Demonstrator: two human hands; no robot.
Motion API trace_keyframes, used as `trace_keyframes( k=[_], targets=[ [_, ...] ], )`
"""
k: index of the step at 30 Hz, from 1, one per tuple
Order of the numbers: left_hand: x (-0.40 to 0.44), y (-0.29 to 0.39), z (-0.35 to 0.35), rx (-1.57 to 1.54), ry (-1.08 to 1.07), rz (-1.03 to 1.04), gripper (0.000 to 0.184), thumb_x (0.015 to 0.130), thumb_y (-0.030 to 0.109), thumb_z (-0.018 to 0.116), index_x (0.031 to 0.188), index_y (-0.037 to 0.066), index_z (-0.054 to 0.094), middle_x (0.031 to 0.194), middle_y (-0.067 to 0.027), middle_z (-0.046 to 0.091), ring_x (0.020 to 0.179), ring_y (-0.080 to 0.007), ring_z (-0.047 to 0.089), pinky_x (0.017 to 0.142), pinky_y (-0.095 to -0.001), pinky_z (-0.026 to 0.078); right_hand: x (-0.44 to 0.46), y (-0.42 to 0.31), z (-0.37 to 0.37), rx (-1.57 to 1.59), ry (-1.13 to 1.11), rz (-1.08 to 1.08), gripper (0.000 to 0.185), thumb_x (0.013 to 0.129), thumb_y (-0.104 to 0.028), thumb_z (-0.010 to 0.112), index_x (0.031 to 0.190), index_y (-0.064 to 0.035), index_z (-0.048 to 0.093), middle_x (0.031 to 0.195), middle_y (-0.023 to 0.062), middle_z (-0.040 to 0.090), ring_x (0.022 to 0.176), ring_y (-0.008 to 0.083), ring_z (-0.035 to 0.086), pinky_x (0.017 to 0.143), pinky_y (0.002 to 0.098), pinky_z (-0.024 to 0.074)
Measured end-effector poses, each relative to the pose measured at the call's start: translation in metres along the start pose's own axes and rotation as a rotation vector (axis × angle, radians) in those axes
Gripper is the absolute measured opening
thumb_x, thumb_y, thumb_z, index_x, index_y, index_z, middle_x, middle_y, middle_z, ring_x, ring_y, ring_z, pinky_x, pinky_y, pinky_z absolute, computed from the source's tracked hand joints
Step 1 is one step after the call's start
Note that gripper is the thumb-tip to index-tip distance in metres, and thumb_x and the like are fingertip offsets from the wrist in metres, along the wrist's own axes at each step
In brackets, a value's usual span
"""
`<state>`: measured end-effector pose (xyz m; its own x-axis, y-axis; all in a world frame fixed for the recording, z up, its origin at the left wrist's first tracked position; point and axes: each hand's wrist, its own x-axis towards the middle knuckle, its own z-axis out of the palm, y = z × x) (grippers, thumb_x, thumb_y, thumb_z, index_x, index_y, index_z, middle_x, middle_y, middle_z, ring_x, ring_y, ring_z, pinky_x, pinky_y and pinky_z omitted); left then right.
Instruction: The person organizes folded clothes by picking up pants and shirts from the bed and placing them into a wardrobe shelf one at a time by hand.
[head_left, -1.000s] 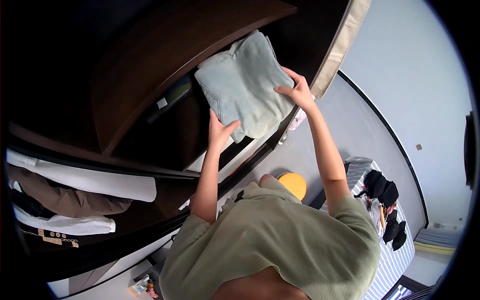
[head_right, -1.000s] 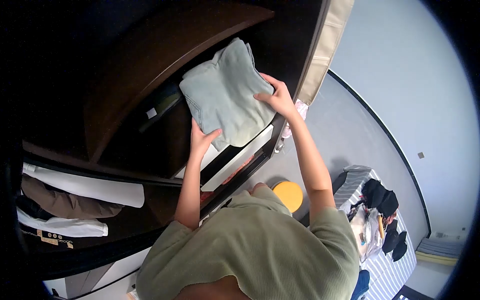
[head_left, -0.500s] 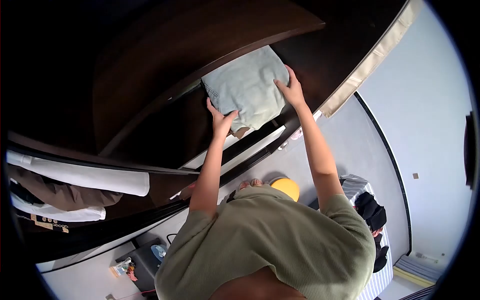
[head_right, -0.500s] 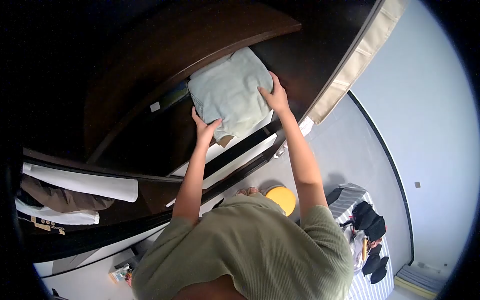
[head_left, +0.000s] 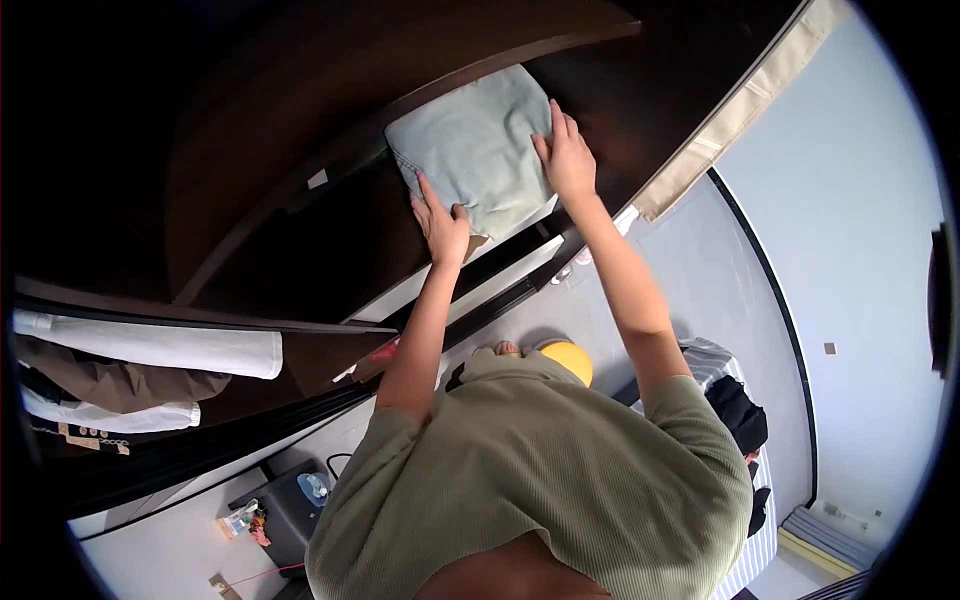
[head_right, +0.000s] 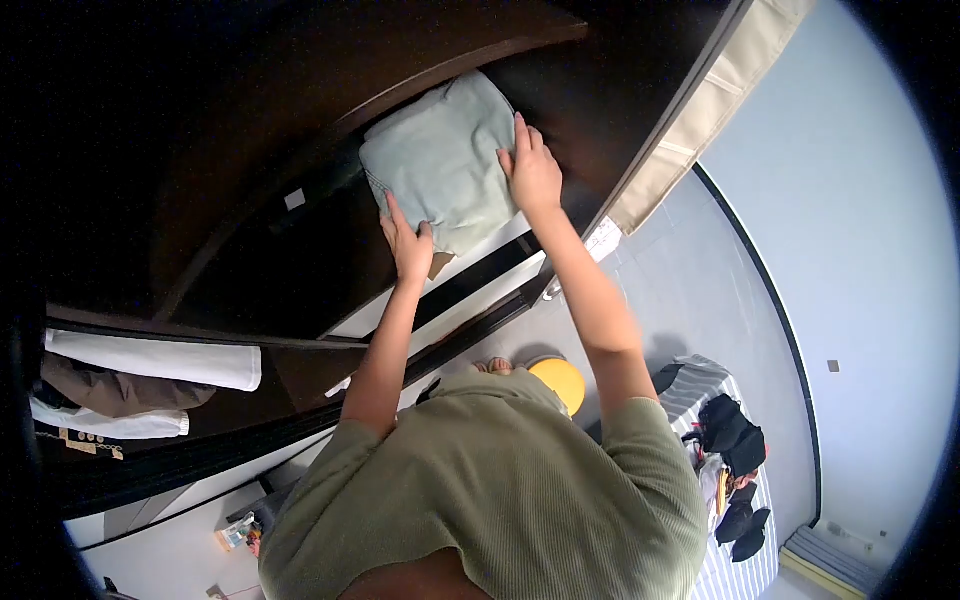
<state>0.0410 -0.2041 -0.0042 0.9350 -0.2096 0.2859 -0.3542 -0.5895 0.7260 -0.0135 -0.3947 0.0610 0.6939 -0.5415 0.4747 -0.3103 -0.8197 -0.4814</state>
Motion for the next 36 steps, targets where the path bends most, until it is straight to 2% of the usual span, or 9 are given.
trace_keyframes(
  k=[2, 4, 7, 11, 15, 21, 26, 29, 36],
  targets=[
    [-0.001, -0.005, 0.005, 0.257, 0.128, 0.137, 0.072, 0.079, 0.009, 0.050, 0.142, 0.006, 0.016, 0.141, -0.0281, 0.018, 0.127, -0.0451, 0.024, 0.105, -0.0454, 0.024, -0.008, 0.000, 0.014, -0.263, 0.249, -0.197, 0.050, 0.078, -0.016, 0.058, 0.127, -0.0088, 0.045, 0.126, 0.0141, 0.045, 0.115, 0.0317, 0.045, 0.093, 0.0395, 0.0401],
    [-0.003, -0.007, 0.002, 0.194, 0.044, 0.168, 0.069, 0.079, 0.009, 0.048, 0.141, 0.003, 0.018, 0.143, -0.0286, 0.014, 0.128, -0.0454, 0.022, 0.105, -0.0464, 0.023, -0.008, -0.005, 0.015, -0.294, 0.199, -0.306, 0.050, 0.076, -0.016, 0.058, 0.124, -0.0064, 0.047, 0.130, 0.0156, 0.041, 0.122, 0.0336, 0.036, 0.103, 0.0447, 0.0286],
    [-0.007, -0.009, 0.001, 0.101, -0.007, 0.220, 0.067, 0.080, 0.007, 0.044, 0.141, 0.004, 0.019, 0.144, -0.0285, 0.011, 0.129, -0.0460, 0.020, 0.106, -0.0472, 0.022, 0.013, -0.004, 0.033, -0.194, 0.148, -0.376, 0.055, 0.077, -0.027, 0.060, 0.127, -0.0077, 0.046, 0.134, 0.0161, 0.039, 0.124, 0.0346, 0.035, 0.103, 0.0440, 0.0293],
    [-0.010, -0.006, -0.001, 0.134, 0.006, 0.266, 0.064, 0.079, 0.005, 0.044, 0.140, 0.001, 0.022, 0.143, -0.0288, 0.012, 0.128, -0.0471, 0.022, 0.105, -0.0473, 0.027, 0.054, 0.000, 0.060, -0.213, 0.051, -0.338, 0.074, 0.074, -0.047, 0.060, 0.134, -0.0083, 0.038, 0.140, 0.0168, 0.033, 0.126, 0.0339, 0.033, 0.105, 0.0397, 0.0288],
    [-0.012, 0.000, -0.002, 0.243, 0.011, 0.265, 0.063, 0.079, 0.002, 0.046, 0.137, -0.002, 0.023, 0.142, -0.0293, 0.012, 0.127, -0.0482, 0.024, 0.104, -0.0481, 0.029, 0.080, 0.004, 0.087, -0.162, -0.268, -0.168, 0.082, 0.076, -0.059, 0.051, 0.139, -0.0106, 0.031, 0.143, 0.0160, 0.029, 0.127, 0.0299, 0.035, 0.104, 0.0334, 0.0330],
    [-0.011, -0.005, 0.003, 0.288, 0.018, 0.274, 0.062, 0.079, 0.001, 0.047, 0.136, -0.003, 0.025, 0.141, -0.0297, 0.014, 0.126, -0.0482, 0.024, 0.105, -0.0486, 0.028, 0.084, 0.005, 0.098, -0.178, -0.324, -0.136, 0.078, 0.081, -0.059, 0.044, 0.140, -0.0100, 0.029, 0.142, 0.0160, 0.031, 0.129, 0.0291, 0.033, 0.106, 0.0334, 0.0279],
    [-0.008, -0.005, 0.001, 0.258, -0.004, 0.259, 0.061, 0.079, 0.000, 0.047, 0.136, -0.004, 0.025, 0.141, -0.0307, 0.015, 0.126, -0.0486, 0.025, 0.105, -0.0486, 0.029, 0.020, 0.000, 0.078, -0.333, -0.107, -0.226, 0.065, 0.085, -0.057, 0.038, 0.137, -0.0178, 0.037, 0.140, 0.0178, 0.034, 0.129, 0.0406, 0.027, 0.105, 0.0531, 0.0166],
    [-0.007, -0.004, 0.002, 0.250, 0.008, 0.252, 0.060, 0.078, 0.000, 0.046, 0.135, -0.003, 0.026, 0.141, -0.0305, 0.015, 0.125, -0.0488, 0.026, 0.104, -0.0483, 0.029, -0.021, -0.010, 0.055, -0.250, 0.019, -0.231, 0.057, 0.081, -0.055, 0.047, 0.129, -0.0247, 0.047, 0.136, 0.0176, 0.038, 0.127, 0.0437, 0.026, 0.100, 0.0644, 0.0143],
    [-0.009, -0.003, 0.003, 0.211, 0.024, 0.231, 0.060, 0.080, -0.001, 0.045, 0.137, 0.001, 0.027, 0.142, -0.0279, 0.016, 0.127, -0.0481, 0.023, 0.104, -0.0475, 0.029, -0.019, -0.005, 0.057, -0.199, 0.019, -0.232, 0.055, 0.081, -0.055, 0.049, 0.129, -0.0269, 0.047, 0.138, 0.0141, 0.036, 0.126, 0.0424, 0.028, 0.099, 0.0641, 0.0163]
  ],
)
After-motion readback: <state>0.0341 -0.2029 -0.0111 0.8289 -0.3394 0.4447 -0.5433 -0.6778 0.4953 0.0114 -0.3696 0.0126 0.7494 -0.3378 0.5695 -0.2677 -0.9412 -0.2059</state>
